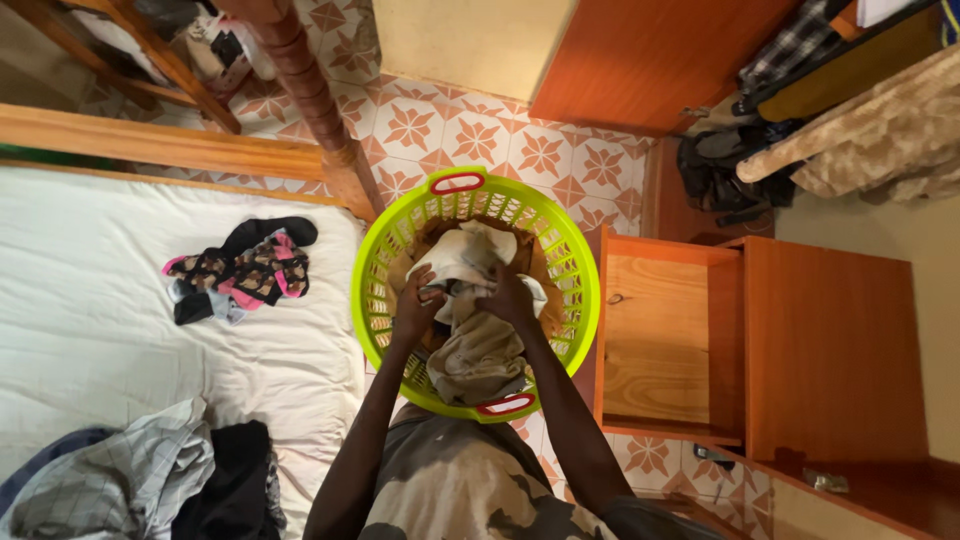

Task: The person repeatedly picks clothes from a green laundry basket and places them onto a nearby bed. Items include shirts, pants, socks, and towels of various colors. The person handles each item one at a time and sets it down without folding.

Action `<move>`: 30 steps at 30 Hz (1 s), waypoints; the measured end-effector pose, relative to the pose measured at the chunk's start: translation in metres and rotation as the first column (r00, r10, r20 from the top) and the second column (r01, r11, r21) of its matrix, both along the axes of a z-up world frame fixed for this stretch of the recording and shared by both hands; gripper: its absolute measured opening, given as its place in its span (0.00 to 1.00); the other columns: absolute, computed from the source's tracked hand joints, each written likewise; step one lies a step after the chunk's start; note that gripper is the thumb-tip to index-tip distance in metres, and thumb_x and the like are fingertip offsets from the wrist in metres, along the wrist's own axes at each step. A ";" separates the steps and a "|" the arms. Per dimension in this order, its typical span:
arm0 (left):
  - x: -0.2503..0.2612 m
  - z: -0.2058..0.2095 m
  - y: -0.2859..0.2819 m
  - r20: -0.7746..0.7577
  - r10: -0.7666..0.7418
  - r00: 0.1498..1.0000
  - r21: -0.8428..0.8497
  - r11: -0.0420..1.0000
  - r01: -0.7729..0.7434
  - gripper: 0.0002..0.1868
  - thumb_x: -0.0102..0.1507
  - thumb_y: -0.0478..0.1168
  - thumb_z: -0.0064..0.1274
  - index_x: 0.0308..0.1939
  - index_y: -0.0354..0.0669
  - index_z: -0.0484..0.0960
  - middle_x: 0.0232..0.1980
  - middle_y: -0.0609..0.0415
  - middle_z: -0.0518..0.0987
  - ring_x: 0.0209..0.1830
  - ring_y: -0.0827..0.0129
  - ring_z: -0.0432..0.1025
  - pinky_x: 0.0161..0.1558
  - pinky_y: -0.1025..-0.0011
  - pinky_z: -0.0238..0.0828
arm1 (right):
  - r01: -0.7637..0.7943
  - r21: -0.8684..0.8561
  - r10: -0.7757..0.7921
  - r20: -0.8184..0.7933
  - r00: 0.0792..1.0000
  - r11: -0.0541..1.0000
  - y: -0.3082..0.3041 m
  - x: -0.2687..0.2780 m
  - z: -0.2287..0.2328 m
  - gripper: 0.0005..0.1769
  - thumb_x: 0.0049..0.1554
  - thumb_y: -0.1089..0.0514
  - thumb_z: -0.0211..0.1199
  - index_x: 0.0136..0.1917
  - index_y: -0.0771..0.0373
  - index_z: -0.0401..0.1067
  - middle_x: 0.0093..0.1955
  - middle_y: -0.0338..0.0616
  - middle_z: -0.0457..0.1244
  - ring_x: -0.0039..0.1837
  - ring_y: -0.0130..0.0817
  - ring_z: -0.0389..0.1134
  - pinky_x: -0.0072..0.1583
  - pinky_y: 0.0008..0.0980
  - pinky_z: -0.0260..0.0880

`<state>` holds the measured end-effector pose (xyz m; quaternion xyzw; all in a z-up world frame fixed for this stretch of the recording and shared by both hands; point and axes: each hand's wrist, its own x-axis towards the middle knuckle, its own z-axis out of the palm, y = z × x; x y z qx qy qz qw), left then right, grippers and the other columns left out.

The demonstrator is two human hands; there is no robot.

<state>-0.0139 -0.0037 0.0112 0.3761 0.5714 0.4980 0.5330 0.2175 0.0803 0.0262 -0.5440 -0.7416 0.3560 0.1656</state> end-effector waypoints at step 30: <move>0.068 0.179 -0.108 -0.343 0.364 0.866 0.276 0.920 -0.277 0.73 0.50 0.39 0.71 0.81 0.38 0.24 0.66 0.37 0.75 0.62 0.50 0.73 0.62 0.60 0.69 | -0.292 -0.236 -0.099 -0.904 0.417 0.927 -0.052 -0.004 0.256 0.32 0.49 0.68 0.68 0.67 0.68 0.66 0.59 0.46 0.67 0.58 0.36 0.69 0.60 0.34 0.70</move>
